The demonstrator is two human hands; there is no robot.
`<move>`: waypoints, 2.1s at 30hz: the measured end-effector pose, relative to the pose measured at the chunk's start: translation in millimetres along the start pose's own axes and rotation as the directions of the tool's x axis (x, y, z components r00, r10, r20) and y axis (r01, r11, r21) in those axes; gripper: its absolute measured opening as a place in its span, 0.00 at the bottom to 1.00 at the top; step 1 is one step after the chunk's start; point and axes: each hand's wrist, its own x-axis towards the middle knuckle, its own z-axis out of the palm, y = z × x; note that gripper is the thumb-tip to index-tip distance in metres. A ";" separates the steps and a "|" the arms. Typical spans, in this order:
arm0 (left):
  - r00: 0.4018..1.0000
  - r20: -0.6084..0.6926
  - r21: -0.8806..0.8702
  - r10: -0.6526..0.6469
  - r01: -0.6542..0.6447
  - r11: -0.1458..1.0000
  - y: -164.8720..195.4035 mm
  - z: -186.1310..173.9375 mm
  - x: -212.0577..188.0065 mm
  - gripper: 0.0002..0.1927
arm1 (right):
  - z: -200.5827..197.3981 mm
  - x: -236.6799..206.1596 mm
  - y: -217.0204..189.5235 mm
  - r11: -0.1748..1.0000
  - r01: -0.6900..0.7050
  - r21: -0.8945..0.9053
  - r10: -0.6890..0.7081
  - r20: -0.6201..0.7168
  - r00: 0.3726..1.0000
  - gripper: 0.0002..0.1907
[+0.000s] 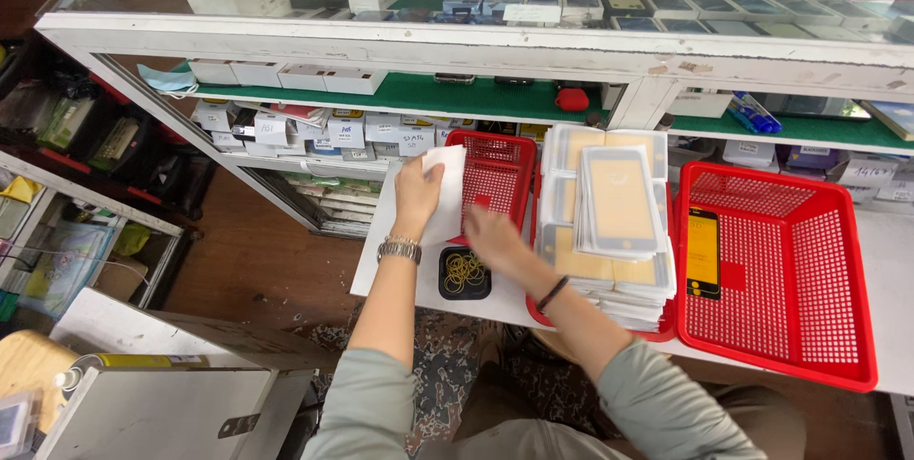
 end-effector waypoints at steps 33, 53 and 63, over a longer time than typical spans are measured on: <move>0.803 0.550 0.482 -0.229 -0.082 0.872 3.5 105.3 -35.1 0.34 | -192.0 -89.6 83.0 0.976 0.170 0.135 -0.093 -0.450 0.888 0.16; 0.642 -0.640 0.010 -0.422 0.556 0.831 -6.3 40.9 -85.2 0.36 | -167.2 -83.5 138.9 0.878 -0.011 0.479 0.281 -0.498 0.820 0.27; 0.772 0.636 -0.713 -0.004 0.590 0.378 172.1 153.9 -12.6 0.29 | -193.0 -104.9 109.4 0.570 0.366 0.736 0.058 -0.480 0.875 0.14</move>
